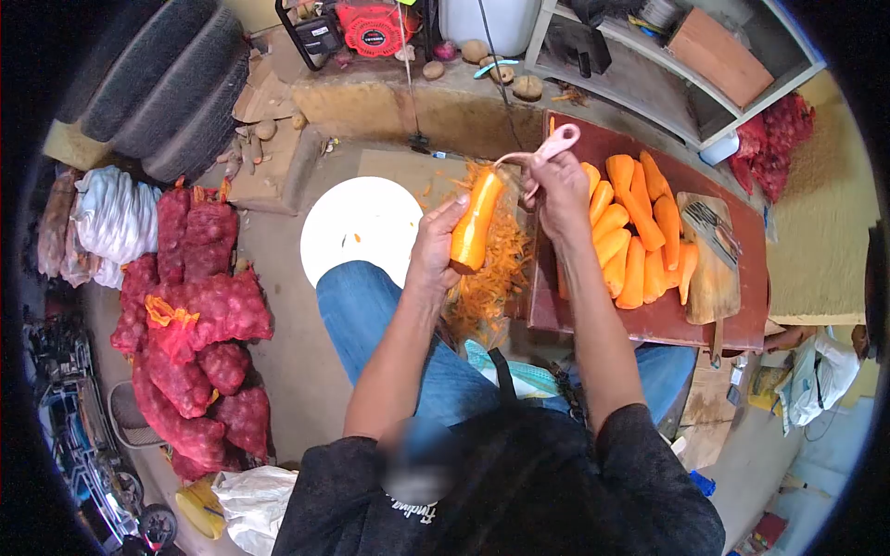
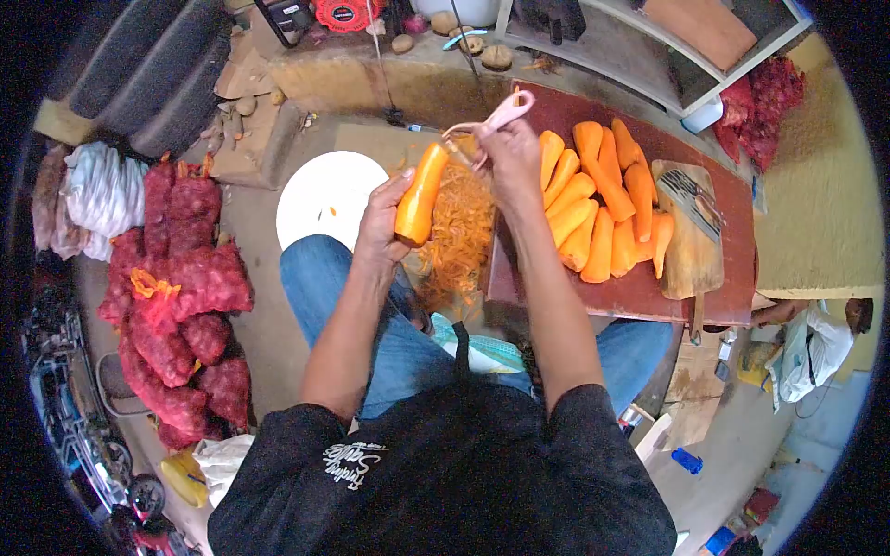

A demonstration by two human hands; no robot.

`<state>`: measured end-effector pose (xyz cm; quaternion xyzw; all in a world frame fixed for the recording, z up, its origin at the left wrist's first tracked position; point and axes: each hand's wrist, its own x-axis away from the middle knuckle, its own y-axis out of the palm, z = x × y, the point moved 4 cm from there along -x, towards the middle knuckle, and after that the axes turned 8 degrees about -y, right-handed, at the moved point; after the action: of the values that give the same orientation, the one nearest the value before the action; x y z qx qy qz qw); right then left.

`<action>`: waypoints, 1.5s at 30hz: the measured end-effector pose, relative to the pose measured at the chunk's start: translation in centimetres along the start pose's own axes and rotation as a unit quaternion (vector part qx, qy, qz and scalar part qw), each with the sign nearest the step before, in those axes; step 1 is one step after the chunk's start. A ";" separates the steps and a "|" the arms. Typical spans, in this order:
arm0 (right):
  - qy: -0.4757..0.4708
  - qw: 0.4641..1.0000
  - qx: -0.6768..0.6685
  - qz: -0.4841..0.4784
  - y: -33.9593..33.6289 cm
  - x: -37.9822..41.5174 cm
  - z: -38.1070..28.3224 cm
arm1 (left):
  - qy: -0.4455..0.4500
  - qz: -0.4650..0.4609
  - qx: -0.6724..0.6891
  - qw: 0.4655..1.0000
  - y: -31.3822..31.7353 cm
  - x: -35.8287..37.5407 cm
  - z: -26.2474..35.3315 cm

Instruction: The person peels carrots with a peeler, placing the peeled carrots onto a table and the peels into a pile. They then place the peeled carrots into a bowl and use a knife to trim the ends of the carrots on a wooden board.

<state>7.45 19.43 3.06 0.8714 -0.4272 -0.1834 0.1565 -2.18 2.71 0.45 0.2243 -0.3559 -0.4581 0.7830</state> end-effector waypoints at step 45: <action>0.071 0.995 0.001 -0.066 1.6 6.0 0.0 | 0.005 0.013 0.031 0.999 0.4 -0.5 -0.5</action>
<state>9.74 13.70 2.63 0.9086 -0.3570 -0.1305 0.1730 -1.68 3.34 0.22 0.2463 -0.3689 -0.4355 0.7833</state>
